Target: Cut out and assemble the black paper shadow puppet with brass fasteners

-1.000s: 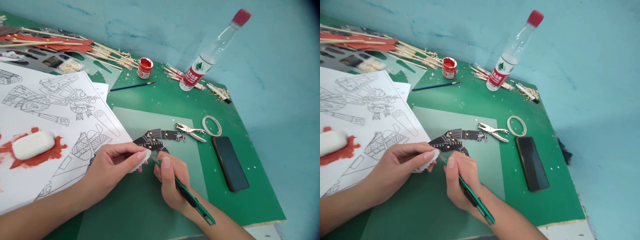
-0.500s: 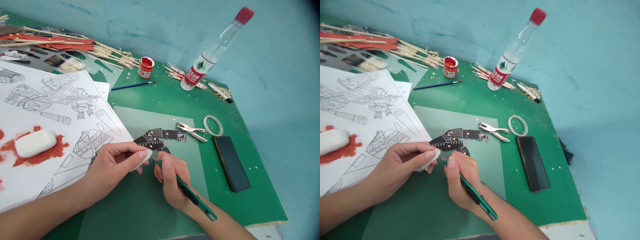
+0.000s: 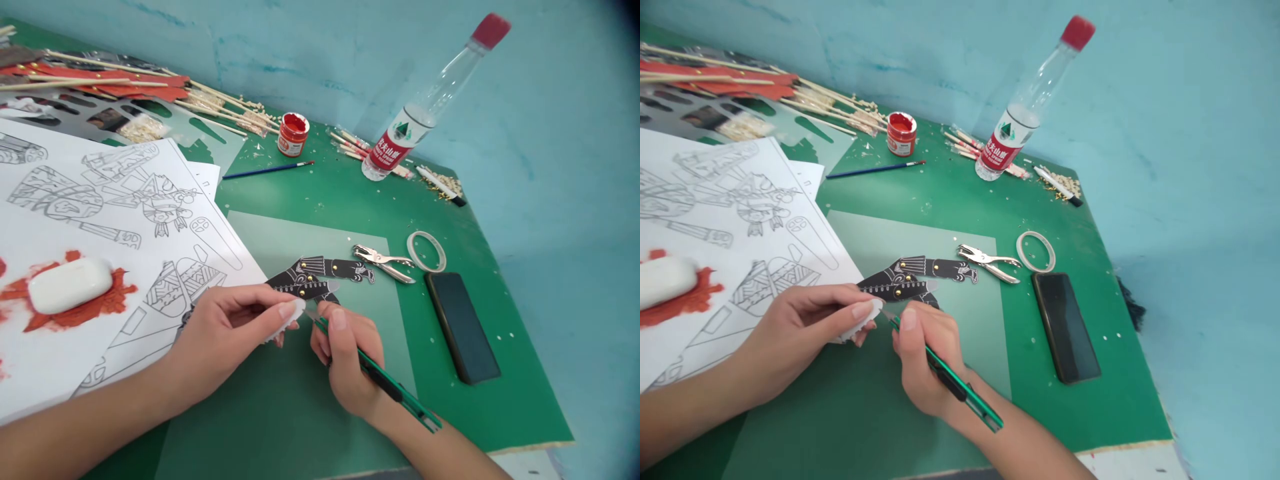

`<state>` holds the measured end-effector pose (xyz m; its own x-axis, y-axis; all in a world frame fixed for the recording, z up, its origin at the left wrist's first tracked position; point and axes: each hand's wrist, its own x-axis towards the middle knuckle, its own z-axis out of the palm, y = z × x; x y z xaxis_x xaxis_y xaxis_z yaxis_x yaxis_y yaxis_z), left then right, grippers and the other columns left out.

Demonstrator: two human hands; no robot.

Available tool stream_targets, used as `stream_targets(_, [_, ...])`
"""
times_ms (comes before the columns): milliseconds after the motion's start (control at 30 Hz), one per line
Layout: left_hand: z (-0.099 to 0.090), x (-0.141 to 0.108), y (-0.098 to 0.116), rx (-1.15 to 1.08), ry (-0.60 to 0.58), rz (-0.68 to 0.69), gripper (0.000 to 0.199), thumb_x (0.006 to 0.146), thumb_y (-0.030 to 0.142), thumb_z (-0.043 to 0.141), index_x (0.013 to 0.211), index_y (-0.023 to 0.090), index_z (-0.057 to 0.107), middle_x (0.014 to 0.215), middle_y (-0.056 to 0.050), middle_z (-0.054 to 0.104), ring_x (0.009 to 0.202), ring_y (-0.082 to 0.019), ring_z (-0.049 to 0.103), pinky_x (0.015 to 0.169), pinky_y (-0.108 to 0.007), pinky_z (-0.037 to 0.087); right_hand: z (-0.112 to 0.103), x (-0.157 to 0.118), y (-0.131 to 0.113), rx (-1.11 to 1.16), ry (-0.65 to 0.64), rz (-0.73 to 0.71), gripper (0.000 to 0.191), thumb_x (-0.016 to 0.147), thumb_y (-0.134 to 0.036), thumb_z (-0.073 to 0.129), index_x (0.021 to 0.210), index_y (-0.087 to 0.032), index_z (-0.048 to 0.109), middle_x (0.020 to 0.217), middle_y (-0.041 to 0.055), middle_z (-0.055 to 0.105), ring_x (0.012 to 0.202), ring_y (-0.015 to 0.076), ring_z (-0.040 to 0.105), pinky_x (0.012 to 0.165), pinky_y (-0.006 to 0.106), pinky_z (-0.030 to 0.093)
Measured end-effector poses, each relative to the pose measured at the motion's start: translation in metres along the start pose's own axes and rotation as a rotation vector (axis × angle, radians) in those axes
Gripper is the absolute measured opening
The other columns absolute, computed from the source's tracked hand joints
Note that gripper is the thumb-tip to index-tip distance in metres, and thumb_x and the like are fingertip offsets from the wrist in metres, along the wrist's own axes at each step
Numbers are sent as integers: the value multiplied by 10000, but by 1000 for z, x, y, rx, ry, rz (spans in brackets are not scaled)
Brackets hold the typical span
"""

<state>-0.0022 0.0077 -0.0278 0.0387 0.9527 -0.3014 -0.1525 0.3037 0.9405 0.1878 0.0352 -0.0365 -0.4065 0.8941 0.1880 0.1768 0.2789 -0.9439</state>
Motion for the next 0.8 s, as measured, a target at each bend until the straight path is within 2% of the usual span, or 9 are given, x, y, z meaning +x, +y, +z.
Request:
stream_targets(300, [0, 0, -1, -49, -19, -3, 153, 913, 366, 766, 919, 221, 816, 749, -1, 747, 656, -108, 651, 678, -209, 574, 1, -1, 3, -41, -12, -10, 500, 1111, -328, 340, 631, -211, 416, 587, -17, 483, 523, 108, 450, 553, 285, 373])
stream_targets(800, [1, 0, 1, 2, -16, 2, 201, 911, 397, 747, 898, 207, 812, 719, -17, 738, 633, -133, 652, 657, -238, 586, -1, 6, -8, 34, -72, 124, 557, 1106, -419, 314, 585, -224, 337, 496, -25, 415, 477, 107, 403, 481, 265, 334])
